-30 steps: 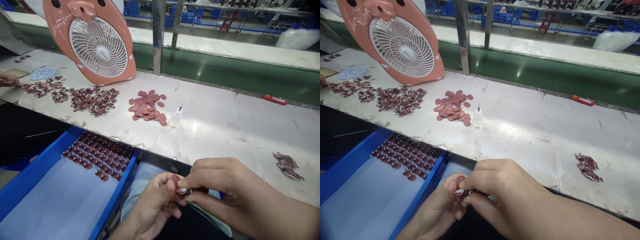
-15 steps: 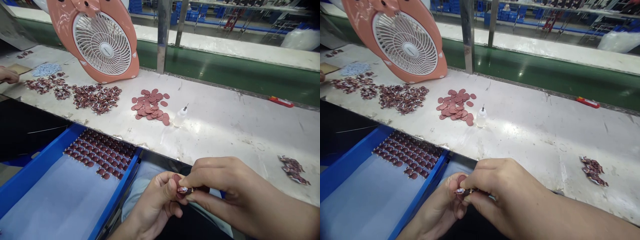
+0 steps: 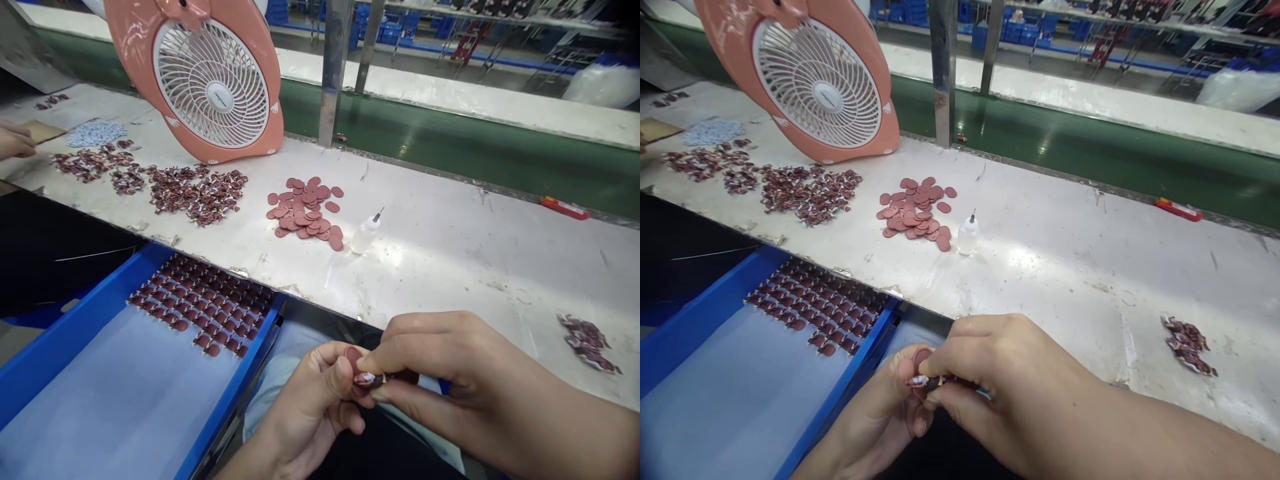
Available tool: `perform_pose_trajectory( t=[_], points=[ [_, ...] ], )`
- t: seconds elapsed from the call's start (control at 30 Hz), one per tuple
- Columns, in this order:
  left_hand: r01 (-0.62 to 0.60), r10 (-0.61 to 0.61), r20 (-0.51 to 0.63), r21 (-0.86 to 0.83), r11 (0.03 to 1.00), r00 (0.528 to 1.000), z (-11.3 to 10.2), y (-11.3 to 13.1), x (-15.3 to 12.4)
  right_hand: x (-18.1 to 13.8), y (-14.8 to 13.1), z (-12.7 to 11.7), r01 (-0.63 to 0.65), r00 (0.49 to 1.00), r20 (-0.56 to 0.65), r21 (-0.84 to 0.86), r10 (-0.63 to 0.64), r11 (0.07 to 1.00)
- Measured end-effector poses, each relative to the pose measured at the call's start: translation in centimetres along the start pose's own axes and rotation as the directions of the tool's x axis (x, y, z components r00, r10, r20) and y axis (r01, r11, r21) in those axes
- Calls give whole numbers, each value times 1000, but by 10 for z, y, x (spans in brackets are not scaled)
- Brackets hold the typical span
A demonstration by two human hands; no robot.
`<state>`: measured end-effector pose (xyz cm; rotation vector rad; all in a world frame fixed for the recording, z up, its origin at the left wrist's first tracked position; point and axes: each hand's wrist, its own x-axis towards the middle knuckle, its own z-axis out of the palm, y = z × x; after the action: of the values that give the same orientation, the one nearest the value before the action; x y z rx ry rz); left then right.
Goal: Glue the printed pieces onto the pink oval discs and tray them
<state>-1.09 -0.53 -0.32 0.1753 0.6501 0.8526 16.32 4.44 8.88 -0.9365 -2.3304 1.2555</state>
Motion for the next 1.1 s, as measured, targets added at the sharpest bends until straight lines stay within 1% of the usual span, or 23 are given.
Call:
perform_pose_trajectory(
  t=[0.3, 0.47, 0.53, 0.6, 0.67, 0.77, 0.9, 1.0, 1.1],
  points=[
    [7, -7, -5, -3, 1000, 1000, 0, 1, -1, 1, -3, 1, 0, 1000, -2, -13, 0, 1000],
    [20, -19, 28, -46, 999, 999, 0, 2, 1, -2, -4, -5, -11, 1000, 6, -57, 11, 998],
    [39, -35, 48, -84, 996, 998, -2, 3, 3, -3, -4, -7, -10, 1000, -28, -58, 8, 998],
    [71, -64, 61, -115, 991, 996, -3, 5, 5, -5, -2, -6, -21, 996, -89, -65, 15, 998],
    [106, -97, 67, -136, 985, 993, -4, 6, 6, -6, 2, -2, -36, 991, -134, -45, 29, 998],
    [139, -130, 67, -156, 978, 989, -5, 7, 6, -4, 8, 7, -24, 986, -166, 19, 26, 1000],
    [132, -123, 66, -154, 979, 990, -7, 6, 5, 0, 13, 18, -38, 979, -199, 68, 51, 997],
    [105, -95, 78, -135, 985, 992, -10, 6, 6, 3, 15, 23, -43, 977, -203, 91, 61, 995],
    [81, -70, 98, -114, 990, 993, -12, 8, 8, 4, 17, 27, -32, 970, -236, 108, 57, 994]
  ],
)
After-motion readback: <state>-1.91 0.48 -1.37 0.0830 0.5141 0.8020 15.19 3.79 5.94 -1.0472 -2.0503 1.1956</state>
